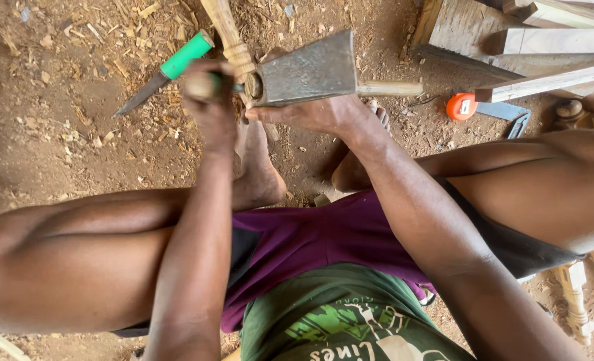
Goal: The person carves and notches a decorative wooden leg using an adze and a chisel, striking the tools with a hammer while holding the wood with their hands and feet.
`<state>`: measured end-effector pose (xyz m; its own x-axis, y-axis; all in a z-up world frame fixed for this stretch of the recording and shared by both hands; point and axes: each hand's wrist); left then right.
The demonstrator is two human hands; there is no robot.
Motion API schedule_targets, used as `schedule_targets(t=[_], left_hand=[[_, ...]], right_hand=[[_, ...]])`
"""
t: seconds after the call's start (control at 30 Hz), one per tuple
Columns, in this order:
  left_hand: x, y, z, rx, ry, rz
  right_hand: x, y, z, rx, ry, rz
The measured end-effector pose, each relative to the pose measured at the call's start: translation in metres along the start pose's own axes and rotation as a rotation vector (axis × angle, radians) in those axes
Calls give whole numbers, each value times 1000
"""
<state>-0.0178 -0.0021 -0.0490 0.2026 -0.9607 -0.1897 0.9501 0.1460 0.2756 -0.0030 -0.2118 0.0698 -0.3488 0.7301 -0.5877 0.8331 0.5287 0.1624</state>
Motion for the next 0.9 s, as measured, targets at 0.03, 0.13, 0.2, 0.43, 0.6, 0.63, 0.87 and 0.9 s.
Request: schedule_targets(t=[0.03, 0.13, 0.2, 0.43, 0.6, 0.63, 0.87, 0.9], left_hand=[[-7, 5, 4, -103, -21, 149], [-11, 23, 16, 227, 98, -88], [-4, 32, 26, 205, 52, -201], [8, 14, 30, 1, 202, -433], [15, -1, 1, -69, -19, -200], [14, -7, 2, -98, -109, -61], [-10, 44, 35, -92, -144, 197], [-22, 54, 40, -24, 80, 140]], right_hand=[[-4, -2, -4, 20, 7, -13], [-12, -8, -18, -26, 46, 32], [-18, -2, -22, -97, 69, 94], [-10, -1, -19, -52, 70, 93], [16, 10, 22, -12, -264, -91], [22, 2, 32, -40, -180, -6], [45, -39, 111, 620, -5, -235], [48, -42, 117, 612, -4, -235]])
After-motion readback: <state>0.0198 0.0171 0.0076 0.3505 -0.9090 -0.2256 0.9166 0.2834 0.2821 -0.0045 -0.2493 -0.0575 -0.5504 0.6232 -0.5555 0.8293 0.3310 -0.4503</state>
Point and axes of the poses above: each hand's wrist, its own y-axis towards the middle knuckle, its own x-axis out of the palm, z = x × y, and after that the axes turned 13 degrees about y, right-handed
